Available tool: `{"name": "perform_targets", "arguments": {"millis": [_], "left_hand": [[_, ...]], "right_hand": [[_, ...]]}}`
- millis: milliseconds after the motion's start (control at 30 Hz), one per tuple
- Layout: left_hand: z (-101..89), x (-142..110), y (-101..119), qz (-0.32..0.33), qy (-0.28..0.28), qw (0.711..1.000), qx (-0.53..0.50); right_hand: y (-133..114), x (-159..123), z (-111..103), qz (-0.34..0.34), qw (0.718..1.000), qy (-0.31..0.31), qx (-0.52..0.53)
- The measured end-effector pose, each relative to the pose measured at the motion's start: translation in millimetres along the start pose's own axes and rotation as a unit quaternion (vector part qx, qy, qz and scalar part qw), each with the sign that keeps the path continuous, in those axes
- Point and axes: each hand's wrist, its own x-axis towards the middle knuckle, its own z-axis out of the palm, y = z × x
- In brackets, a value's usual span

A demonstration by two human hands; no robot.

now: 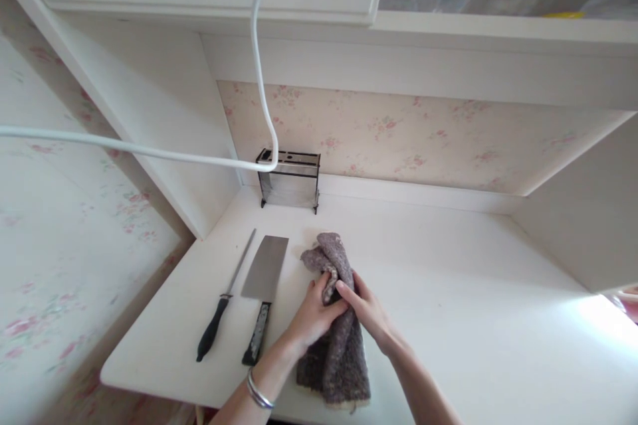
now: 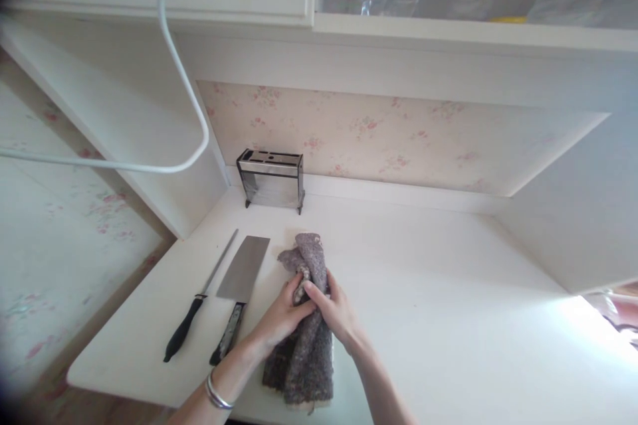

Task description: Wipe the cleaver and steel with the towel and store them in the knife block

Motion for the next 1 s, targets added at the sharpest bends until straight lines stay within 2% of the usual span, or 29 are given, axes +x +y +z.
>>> {"name": "perform_targets", "arguments": {"millis": [67,167,267,333,433,500,600,667,767,867,933,1000], "left_hand": [[6.4,2,-1,-0.002,0.009,0.999,-0.032],[7.3,5,-6,-0.038,0.055,0.987,-0.147],[-0.3,7,-11,-0.113,0.101,0.956,-0.251],[-6.5,6,-10,-0.143,0.113,0.943,-0.277],[-12.6,1,-4,-0.127,0.11,0.952,-0.257],[-14.7,-2,1,-0.103,0.076,0.968,-0.215],[-18.5,-3,6,-0.077,-0.038,0.988,-0.13],[-22.7,-4,11,-0.057,-0.077,0.994,-0.053],[-30.3,-14,28,-0.02,-0.078,0.993,0.091],[-36.5,-33,61,-0.004,-0.082,0.972,0.219],[-40.5,-42,82,-0.015,-0.089,0.968,0.236],[-45.7,-39,92,-0.048,-0.09,0.979,0.175]], "right_hand": [[-2,2,-7,0.006,0.998,-0.026,0.061],[8,10,-22,0.07,0.983,0.031,0.166],[23,13,-42,0.097,0.955,0.067,0.273],[30,9,-55,0.101,0.944,0.069,0.307],[34,-2,-67,0.104,0.943,0.063,0.309],[33,-10,-69,0.094,0.954,0.028,0.284],[31,-16,-69,0.051,0.978,-0.076,0.188],[28,-17,-70,0.027,0.989,-0.101,0.109],[16,-24,-75,0.022,0.997,-0.075,0.011],[-12,-43,-85,0.021,0.995,-0.07,-0.073],[-33,-52,-91,0.015,0.99,-0.07,-0.118],[-48,-48,-95,0.005,0.988,-0.076,-0.133]]}}
